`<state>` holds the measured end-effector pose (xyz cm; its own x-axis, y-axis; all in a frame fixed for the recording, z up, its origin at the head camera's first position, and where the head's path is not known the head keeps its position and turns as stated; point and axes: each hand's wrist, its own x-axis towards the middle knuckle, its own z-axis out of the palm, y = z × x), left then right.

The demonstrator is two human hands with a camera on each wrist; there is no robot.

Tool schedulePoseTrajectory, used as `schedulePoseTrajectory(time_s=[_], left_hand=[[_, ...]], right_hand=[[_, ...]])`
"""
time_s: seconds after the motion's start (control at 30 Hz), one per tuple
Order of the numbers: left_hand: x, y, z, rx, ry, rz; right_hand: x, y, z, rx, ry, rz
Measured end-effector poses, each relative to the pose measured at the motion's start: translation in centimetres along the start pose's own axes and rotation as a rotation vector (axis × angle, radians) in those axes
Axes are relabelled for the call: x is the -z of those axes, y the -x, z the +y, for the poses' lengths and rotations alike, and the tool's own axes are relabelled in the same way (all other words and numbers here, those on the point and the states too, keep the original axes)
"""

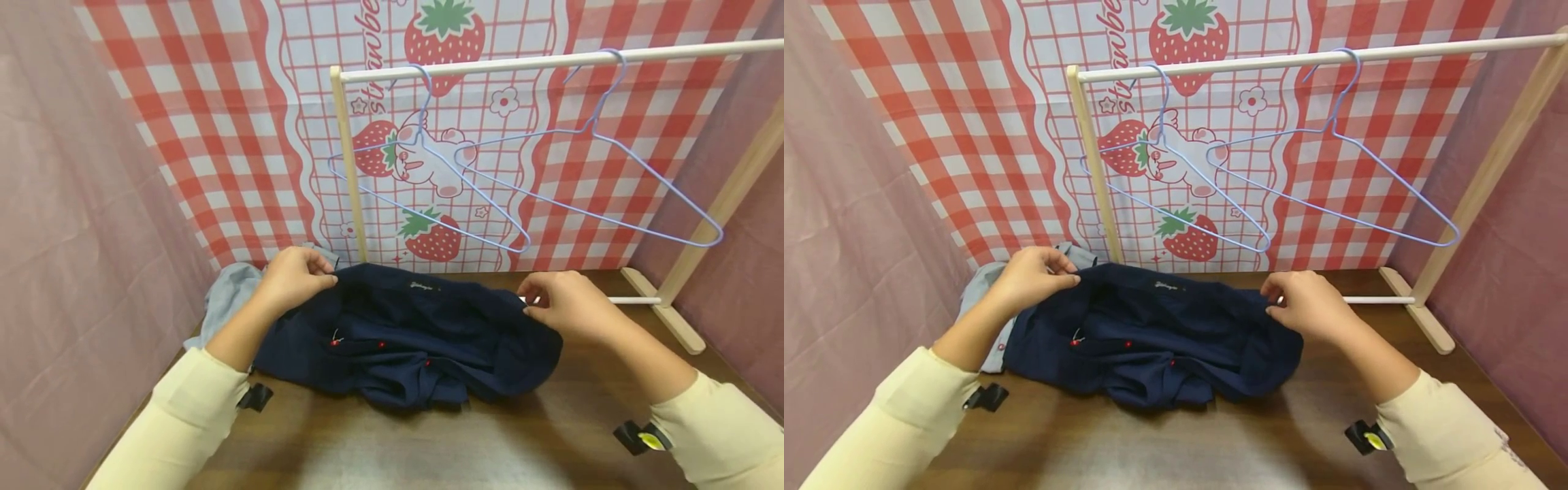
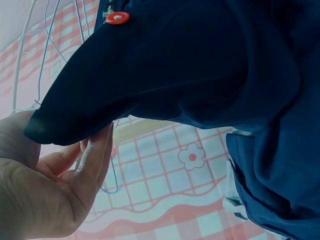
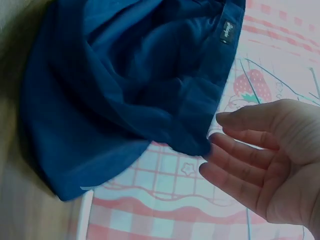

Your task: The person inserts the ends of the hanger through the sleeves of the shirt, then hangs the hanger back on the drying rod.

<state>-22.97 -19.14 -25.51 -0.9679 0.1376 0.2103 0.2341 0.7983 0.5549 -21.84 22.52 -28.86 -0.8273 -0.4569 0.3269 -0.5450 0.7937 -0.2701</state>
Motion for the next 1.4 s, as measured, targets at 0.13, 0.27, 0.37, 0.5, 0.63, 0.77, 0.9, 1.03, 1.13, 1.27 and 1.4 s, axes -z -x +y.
schedulePoseTrajectory(time_s=[0.13, 0.27, 0.37, 0.5, 0.63, 0.77, 0.9, 1.03, 1.13, 1.27, 1.4], left_hand=[[-0.2, -0.1, 0.0, -0.007, 0.001, 0.006], [-0.4, -0.2, 0.0, -0.011, -0.003, 0.01], [-0.5, -0.3, 0.0, -0.009, -0.005, 0.012], [-0.5, -0.3, 0.0, -0.014, -0.008, 0.012], [-0.6, -0.4, 0.0, -0.026, -0.01, 0.016], [-0.6, -0.5, 0.0, -0.035, -0.008, 0.021], [-0.6, -0.5, 0.0, -0.044, -0.009, 0.021], [-0.6, -0.6, 0.1, -0.053, -0.016, 0.023], [-0.5, -0.7, 0.1, -0.058, -0.024, 0.021], [-0.5, -0.8, 0.3, -0.066, -0.033, 0.013], [-0.5, -0.9, 0.4, -0.065, -0.034, 0.004]], right_hand=[[1.5, -0.1, 0.0, -0.025, 0.02, -0.015], [3.4, -0.3, 0.1, -0.011, 0.077, 0.031], [4.8, -0.4, 0.4, -0.004, 0.114, 0.069], [6.6, -0.5, 0.8, -0.029, 0.139, 0.099], [8.4, -0.6, 1.1, -0.075, 0.164, 0.126], [10.1, -0.7, 1.6, -0.113, 0.19, 0.145], [11.6, -1.0, 2.1, -0.142, 0.214, 0.173], [13.2, -1.4, 2.6, -0.202, 0.245, 0.176], [14.3, -1.6, 2.9, -0.23, 0.277, 0.179], [15.7, -1.9, 3.4, -0.268, 0.323, 0.193], [17.1, -2.3, 4.1, -0.31, 0.357, 0.202]])
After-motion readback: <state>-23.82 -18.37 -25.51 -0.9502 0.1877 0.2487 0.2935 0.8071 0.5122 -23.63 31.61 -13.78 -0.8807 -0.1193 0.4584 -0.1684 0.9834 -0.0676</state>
